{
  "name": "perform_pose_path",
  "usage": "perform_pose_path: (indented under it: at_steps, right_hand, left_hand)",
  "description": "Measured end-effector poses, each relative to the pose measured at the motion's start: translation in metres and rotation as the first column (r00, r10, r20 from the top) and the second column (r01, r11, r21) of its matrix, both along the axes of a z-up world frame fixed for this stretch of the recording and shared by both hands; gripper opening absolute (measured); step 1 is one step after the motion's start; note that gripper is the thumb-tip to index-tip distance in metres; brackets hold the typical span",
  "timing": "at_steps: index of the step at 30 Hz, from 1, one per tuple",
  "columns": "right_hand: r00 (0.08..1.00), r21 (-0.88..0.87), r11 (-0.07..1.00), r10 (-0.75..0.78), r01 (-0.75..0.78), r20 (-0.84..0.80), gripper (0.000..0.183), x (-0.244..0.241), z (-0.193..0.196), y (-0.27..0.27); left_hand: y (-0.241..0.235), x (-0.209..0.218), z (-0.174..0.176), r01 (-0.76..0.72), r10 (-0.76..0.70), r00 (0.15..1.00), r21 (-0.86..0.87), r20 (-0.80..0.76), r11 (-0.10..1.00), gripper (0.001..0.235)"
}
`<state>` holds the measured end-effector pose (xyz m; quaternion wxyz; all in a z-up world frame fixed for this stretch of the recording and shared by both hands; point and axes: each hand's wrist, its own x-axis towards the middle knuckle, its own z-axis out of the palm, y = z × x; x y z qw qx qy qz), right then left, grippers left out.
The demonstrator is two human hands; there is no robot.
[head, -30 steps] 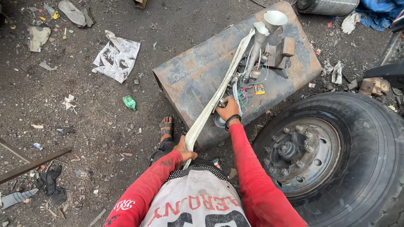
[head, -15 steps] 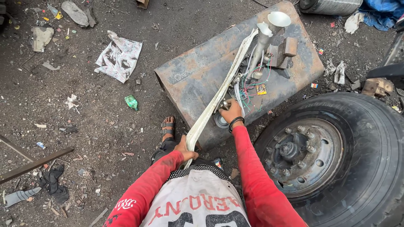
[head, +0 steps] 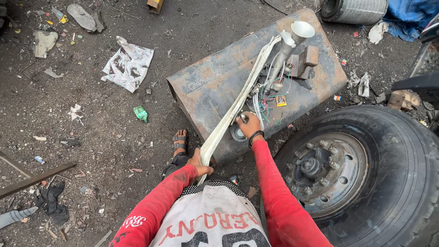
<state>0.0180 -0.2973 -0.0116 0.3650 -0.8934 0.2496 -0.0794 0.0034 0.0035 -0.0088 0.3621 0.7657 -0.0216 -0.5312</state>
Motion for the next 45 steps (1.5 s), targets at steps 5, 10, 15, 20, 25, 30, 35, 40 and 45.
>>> perform_pose_path:
  at_steps: [5, 10, 15, 20, 25, 30, 35, 40, 45]
  right_hand:
    - [0.980, -0.033, 0.999, -0.030, 0.024, -0.198, 0.031, 0.006, -0.006, -0.004]
    - [0.995, -0.001, 0.997, -0.083, 0.083, -0.058, 0.050, 0.005, 0.002, 0.005]
    - [0.984, -0.049, 0.994, 0.092, -0.100, -0.153, 0.029, 0.001, -0.012, -0.016]
    - [0.990, 0.049, 0.998, -0.023, 0.030, -0.136, 0.029, 0.004, 0.006, 0.001]
    - [0.997, 0.015, 1.000, -0.024, 0.025, -0.074, 0.037, 0.007, 0.016, 0.008]
    - [0.973, 0.096, 0.992, 0.106, -0.088, -0.205, 0.026, 0.004, 0.007, -0.012]
    - [0.994, 0.039, 0.999, -0.012, 0.016, -0.108, 0.028, 0.003, 0.008, 0.001]
    - [0.994, 0.046, 0.996, -0.067, 0.071, -0.089, 0.031, 0.003, 0.016, 0.010]
    - [0.994, 0.085, 0.996, 0.042, -0.033, -0.101, 0.023, 0.002, -0.015, -0.014]
  left_hand:
    - [0.000, 0.001, 0.003, 0.002, -0.002, 1.000, -0.003, -0.017, 1.000, 0.124]
    - [0.001, 0.001, 0.003, -0.005, 0.006, 1.000, 0.018, -0.020, 1.000, 0.126]
    - [0.000, 0.000, 0.002, -0.012, 0.013, 0.999, 0.002, -0.032, 1.000, 0.132]
    - [-0.001, -0.001, 0.002, -0.003, 0.004, 0.999, 0.018, -0.036, 1.000, 0.130]
    - [0.000, -0.003, -0.003, -0.020, 0.020, 1.000, -0.005, -0.018, 1.000, 0.133]
    - [0.000, -0.005, -0.010, -0.028, 0.027, 0.999, -0.019, -0.041, 0.999, 0.135]
    - [0.001, -0.005, -0.014, -0.030, 0.030, 0.999, -0.042, -0.016, 0.999, 0.135]
    - [-0.001, -0.003, 0.002, -0.009, 0.009, 1.000, 0.006, -0.023, 1.000, 0.126]
    - [-0.001, -0.001, 0.002, -0.020, 0.020, 0.999, -0.009, -0.030, 1.000, 0.131]
